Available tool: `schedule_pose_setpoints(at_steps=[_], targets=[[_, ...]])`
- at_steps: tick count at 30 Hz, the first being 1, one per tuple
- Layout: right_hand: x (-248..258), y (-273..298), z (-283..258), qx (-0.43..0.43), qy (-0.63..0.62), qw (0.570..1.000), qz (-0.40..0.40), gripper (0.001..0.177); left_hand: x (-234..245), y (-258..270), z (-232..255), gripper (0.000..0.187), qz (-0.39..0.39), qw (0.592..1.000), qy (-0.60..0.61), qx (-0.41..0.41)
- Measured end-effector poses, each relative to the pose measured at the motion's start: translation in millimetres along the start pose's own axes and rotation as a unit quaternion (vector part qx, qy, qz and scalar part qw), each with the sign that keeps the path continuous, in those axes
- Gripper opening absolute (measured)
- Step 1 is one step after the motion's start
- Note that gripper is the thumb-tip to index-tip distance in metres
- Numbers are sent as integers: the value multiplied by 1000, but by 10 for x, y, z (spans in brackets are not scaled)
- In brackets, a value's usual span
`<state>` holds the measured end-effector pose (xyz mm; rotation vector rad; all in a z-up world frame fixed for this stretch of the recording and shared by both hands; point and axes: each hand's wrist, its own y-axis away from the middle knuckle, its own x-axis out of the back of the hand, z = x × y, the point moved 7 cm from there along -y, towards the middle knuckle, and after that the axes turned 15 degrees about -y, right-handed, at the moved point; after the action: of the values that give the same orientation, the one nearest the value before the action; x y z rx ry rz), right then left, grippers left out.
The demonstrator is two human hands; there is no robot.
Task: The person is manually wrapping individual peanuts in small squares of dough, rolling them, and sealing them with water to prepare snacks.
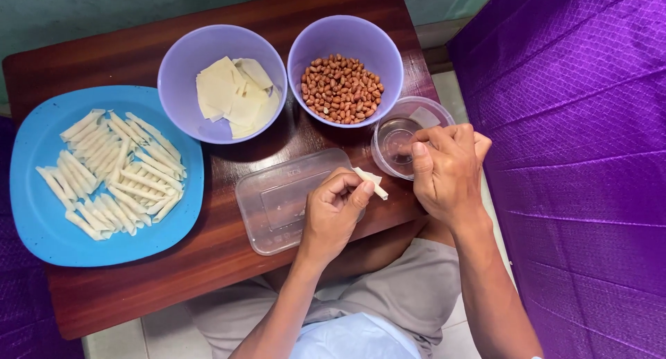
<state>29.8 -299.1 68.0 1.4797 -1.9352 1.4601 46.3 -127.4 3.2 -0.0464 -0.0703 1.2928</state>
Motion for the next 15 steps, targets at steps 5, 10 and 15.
schedule_pose_setpoints(at_steps=[5, 10, 15], targets=[[-17, 22, 52, -7, 3, 1000, -12, 48, -6, -10, 15, 20, -11, 1000, 8, 2], [-13, 15, 30, -14, 5, 1000, -17, 49, -10, 2, 7, 19, -14, 1000, 12, 3], [28, -4, -18, -5, -37, 999, 7, 44, -7, 0, -25, 19, -15, 1000, 9, 5]])
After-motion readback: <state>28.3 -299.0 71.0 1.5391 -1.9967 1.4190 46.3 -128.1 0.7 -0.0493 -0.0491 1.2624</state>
